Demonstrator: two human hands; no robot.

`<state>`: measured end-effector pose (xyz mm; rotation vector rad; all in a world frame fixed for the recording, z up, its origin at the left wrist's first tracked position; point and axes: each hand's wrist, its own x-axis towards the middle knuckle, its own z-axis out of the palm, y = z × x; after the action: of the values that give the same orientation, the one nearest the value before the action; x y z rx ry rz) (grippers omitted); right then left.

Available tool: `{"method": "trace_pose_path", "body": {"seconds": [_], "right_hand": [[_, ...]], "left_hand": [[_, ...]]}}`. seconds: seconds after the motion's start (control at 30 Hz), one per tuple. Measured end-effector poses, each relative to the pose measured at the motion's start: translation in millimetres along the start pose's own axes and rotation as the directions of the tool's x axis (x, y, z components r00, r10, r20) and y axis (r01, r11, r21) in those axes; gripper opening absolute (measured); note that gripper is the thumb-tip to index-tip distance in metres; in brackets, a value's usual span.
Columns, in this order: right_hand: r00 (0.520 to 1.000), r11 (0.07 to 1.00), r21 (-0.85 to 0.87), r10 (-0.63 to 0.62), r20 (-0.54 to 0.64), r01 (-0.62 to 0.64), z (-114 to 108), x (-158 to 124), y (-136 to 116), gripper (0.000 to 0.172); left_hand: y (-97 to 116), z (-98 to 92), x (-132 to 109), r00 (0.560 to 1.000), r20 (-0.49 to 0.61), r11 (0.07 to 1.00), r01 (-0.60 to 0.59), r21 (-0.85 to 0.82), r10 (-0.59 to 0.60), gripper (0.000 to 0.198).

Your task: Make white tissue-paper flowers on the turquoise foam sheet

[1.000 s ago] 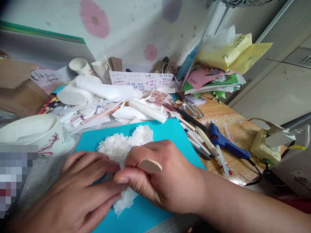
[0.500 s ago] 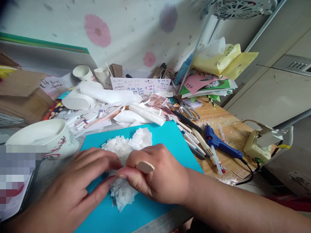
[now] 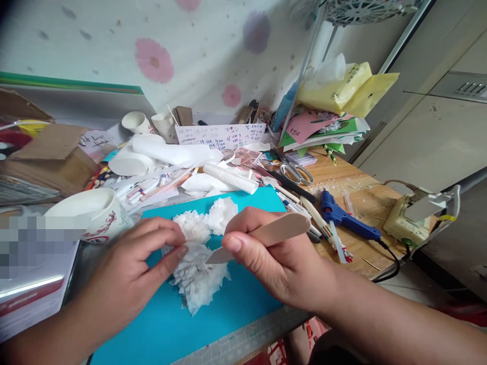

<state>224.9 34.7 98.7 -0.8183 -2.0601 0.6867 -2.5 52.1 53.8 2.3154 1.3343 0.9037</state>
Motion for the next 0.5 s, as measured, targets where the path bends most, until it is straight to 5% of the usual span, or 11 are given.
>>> {"method": "trace_pose_path", "body": {"seconds": [0.23, 0.5], "right_hand": [[0.984, 0.996, -0.088, 0.032, 0.173, -0.017, 4.6, 1.1, 1.2, 0.008], [0.982, 0.994, -0.095, 0.073, 0.174, -0.057, 2.0, 3.2, 6.8, 0.009]], "left_hand": [[-0.5, -6.1, -5.8, 0.994, 0.102, 0.990, 0.061, -0.124, -0.048, 0.022], [-0.1, -4.2, -7.8, 0.987, 0.136, 0.986, 0.101, -0.136, -0.082, 0.018]]}}
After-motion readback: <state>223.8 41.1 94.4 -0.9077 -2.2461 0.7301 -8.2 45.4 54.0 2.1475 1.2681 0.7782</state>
